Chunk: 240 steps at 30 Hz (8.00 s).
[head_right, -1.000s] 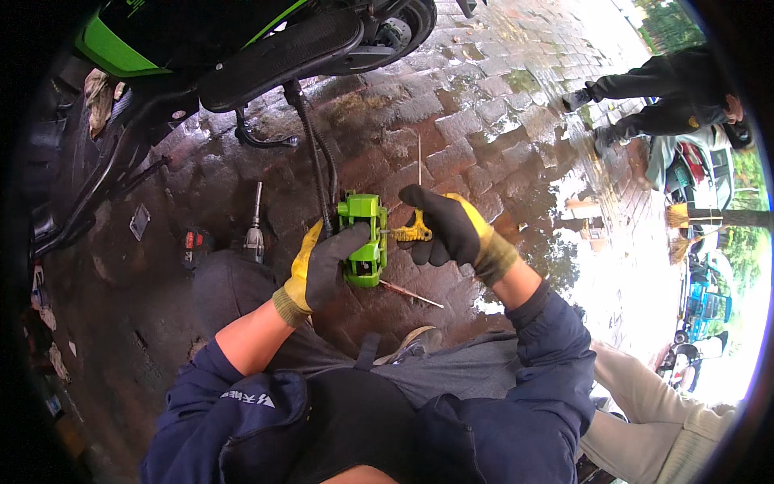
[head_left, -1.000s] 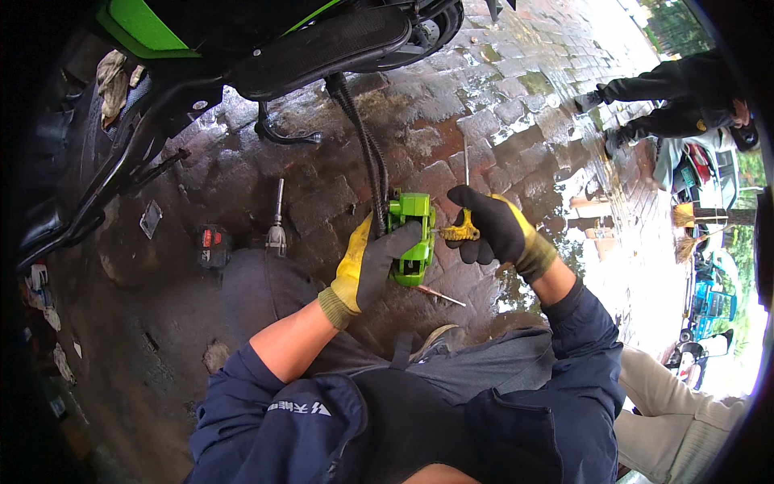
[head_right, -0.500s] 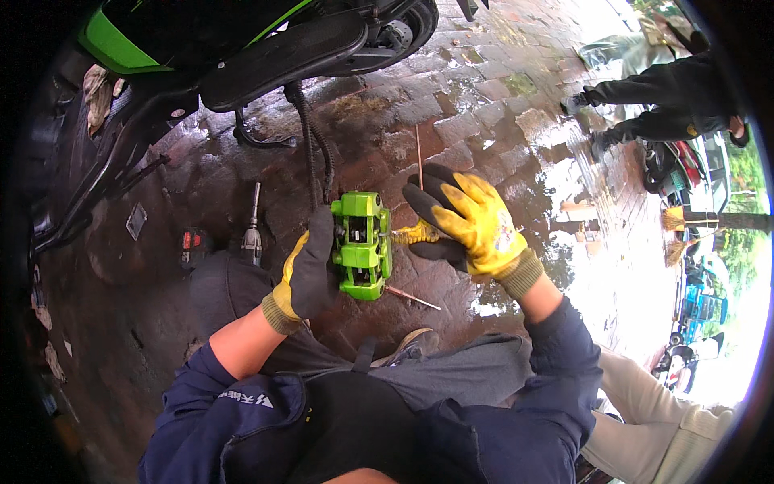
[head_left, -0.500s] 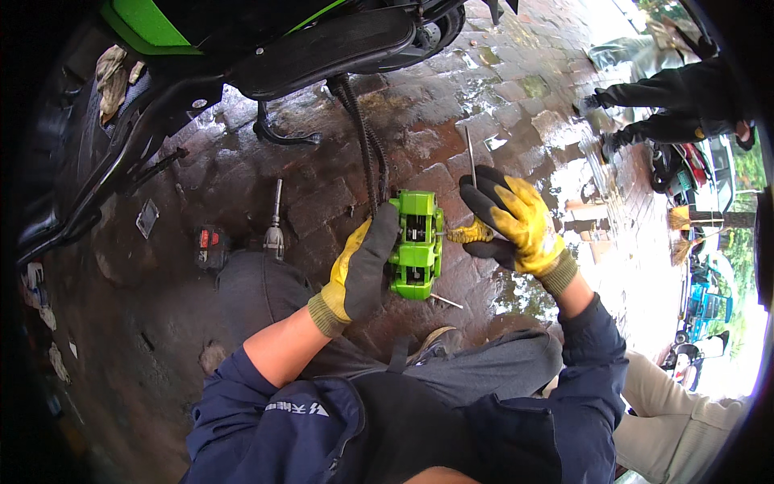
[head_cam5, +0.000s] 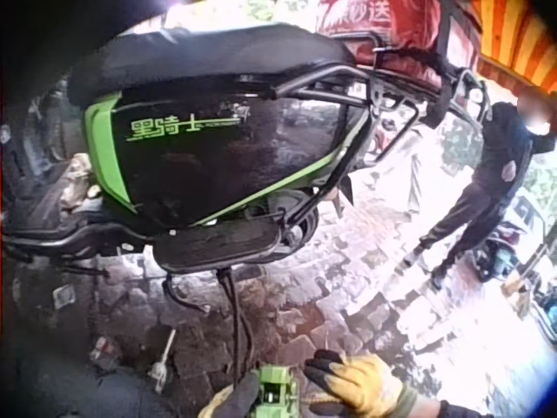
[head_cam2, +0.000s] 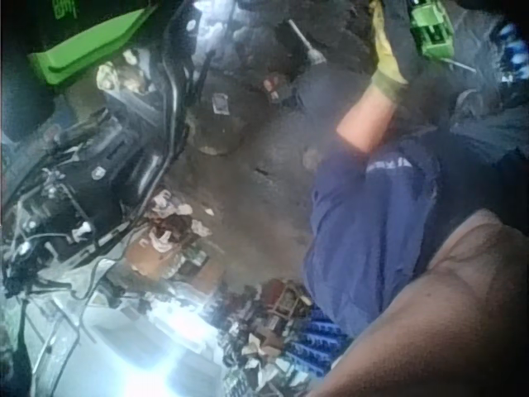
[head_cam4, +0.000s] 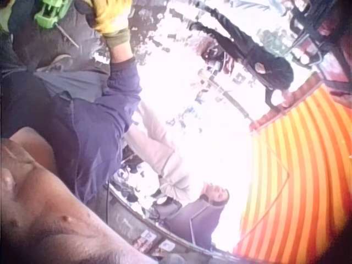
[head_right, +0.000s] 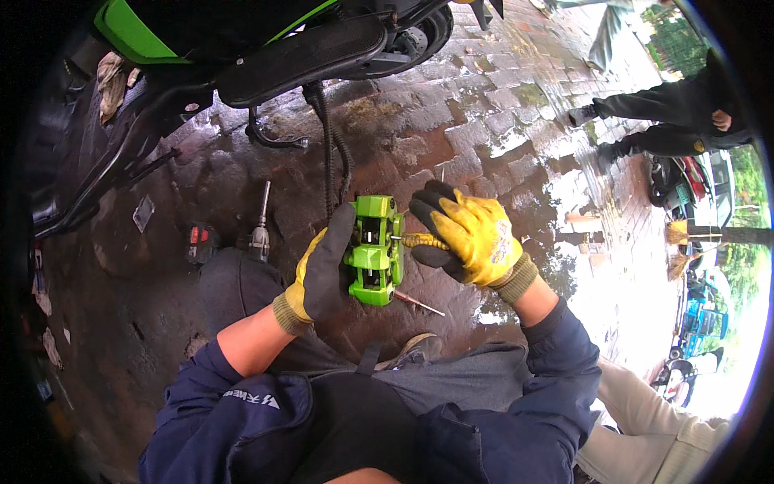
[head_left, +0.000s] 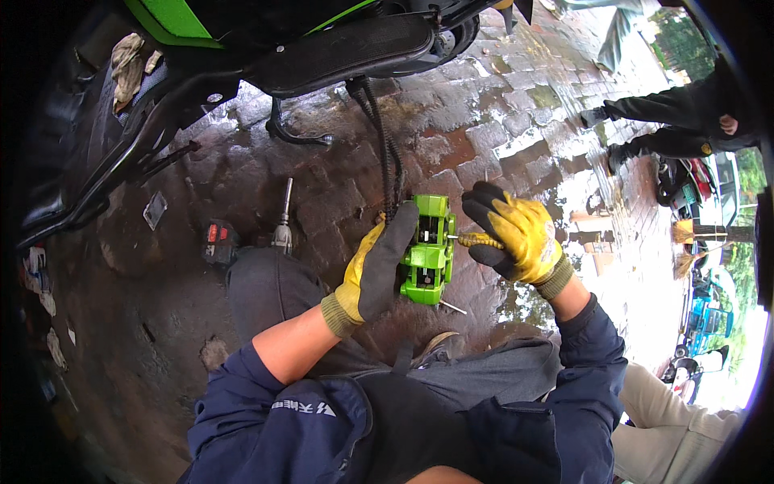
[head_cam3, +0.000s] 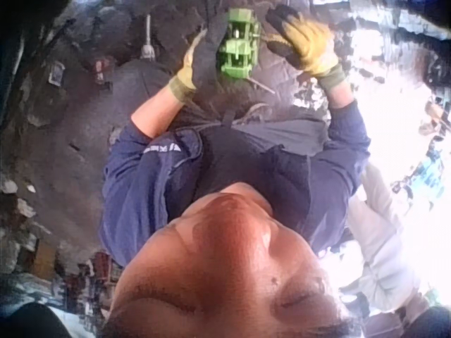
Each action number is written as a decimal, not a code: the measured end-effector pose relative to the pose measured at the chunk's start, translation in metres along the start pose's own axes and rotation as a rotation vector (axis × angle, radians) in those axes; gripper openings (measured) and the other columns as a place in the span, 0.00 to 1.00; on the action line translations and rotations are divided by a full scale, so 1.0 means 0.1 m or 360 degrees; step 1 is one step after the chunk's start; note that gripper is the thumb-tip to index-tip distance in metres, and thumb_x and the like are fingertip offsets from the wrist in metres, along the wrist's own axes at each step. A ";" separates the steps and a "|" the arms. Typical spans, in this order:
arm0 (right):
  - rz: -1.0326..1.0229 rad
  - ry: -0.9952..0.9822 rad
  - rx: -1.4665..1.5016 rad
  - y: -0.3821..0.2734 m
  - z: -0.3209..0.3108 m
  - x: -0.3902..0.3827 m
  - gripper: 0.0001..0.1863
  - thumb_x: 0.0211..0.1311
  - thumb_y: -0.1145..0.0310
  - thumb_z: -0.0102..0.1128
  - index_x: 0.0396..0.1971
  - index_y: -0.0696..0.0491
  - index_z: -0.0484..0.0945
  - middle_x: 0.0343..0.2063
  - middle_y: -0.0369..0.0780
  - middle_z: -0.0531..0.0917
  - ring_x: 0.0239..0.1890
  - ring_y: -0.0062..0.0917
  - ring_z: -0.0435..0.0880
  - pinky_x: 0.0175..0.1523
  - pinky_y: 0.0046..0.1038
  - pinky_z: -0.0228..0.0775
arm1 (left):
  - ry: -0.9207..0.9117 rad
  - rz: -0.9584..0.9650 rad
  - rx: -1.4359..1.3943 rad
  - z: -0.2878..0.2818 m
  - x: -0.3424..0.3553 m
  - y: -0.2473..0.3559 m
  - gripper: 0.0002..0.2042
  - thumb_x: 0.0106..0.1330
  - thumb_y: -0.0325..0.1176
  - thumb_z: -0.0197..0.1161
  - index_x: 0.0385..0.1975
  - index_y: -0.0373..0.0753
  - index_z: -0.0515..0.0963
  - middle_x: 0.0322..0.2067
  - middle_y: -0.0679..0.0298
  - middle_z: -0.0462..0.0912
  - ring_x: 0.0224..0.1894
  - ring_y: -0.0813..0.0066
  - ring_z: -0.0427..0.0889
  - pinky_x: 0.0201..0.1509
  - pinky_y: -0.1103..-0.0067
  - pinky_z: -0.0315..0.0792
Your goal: The person disassembles a green brake caliper from a scooter, cleans and adjusts its internal components with a screwdriver, and then reassembles and mounts it back onto the scooter using a power drill.
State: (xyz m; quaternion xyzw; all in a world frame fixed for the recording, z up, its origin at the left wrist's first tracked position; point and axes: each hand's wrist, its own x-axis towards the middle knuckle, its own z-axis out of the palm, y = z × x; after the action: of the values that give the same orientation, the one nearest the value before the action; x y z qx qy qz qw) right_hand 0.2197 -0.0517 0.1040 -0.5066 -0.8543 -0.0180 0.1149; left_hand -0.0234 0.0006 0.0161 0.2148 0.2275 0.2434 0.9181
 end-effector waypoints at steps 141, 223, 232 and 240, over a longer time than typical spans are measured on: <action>0.0820 -0.1452 0.0231 -0.77 2.96 -1.29 0.18 0.70 0.62 0.61 0.57 0.49 0.83 0.50 0.41 0.91 0.48 0.35 0.93 0.43 0.41 0.82 | 0.0174 0.0219 0.0104 -0.06 0.04 -0.22 0.20 0.81 0.42 0.53 0.62 0.35 0.78 0.53 0.56 0.87 0.52 0.60 0.89 0.60 0.61 0.83; 0.1311 -0.0382 0.2342 0.29 0.36 -0.50 0.17 0.74 0.66 0.62 0.56 0.57 0.85 0.34 0.36 0.88 0.31 0.19 0.89 0.36 0.23 0.81 | -0.0260 0.0429 -0.0659 -1.40 0.05 -0.75 0.13 0.76 0.49 0.60 0.54 0.54 0.79 0.29 0.78 0.70 0.31 0.83 0.70 0.43 0.72 0.67; 0.0999 -0.0239 0.1991 0.02 0.39 -0.55 0.18 0.77 0.71 0.61 0.63 0.57 0.81 0.37 0.38 0.89 0.36 0.18 0.88 0.40 0.25 0.84 | 0.0349 0.0892 0.0792 -1.87 -0.06 -0.92 0.20 0.77 0.43 0.61 0.65 0.49 0.72 0.50 0.73 0.78 0.49 0.77 0.79 0.52 0.73 0.76; 0.1177 -0.0250 0.2110 0.11 0.58 -0.65 0.19 0.76 0.75 0.59 0.64 0.57 0.81 0.39 0.37 0.90 0.39 0.19 0.89 0.44 0.24 0.83 | 0.0865 0.0553 0.0732 -1.61 -0.24 -0.56 0.25 0.76 0.41 0.59 0.71 0.43 0.70 0.66 0.63 0.77 0.64 0.60 0.80 0.67 0.57 0.76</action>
State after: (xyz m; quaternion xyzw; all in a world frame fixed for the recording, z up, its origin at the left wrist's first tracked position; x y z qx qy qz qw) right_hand 0.2489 -0.0941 0.0326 -0.5846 -0.4668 0.5744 0.3323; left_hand -0.1060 -0.0112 -0.1343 0.3779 0.4710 0.3857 0.6975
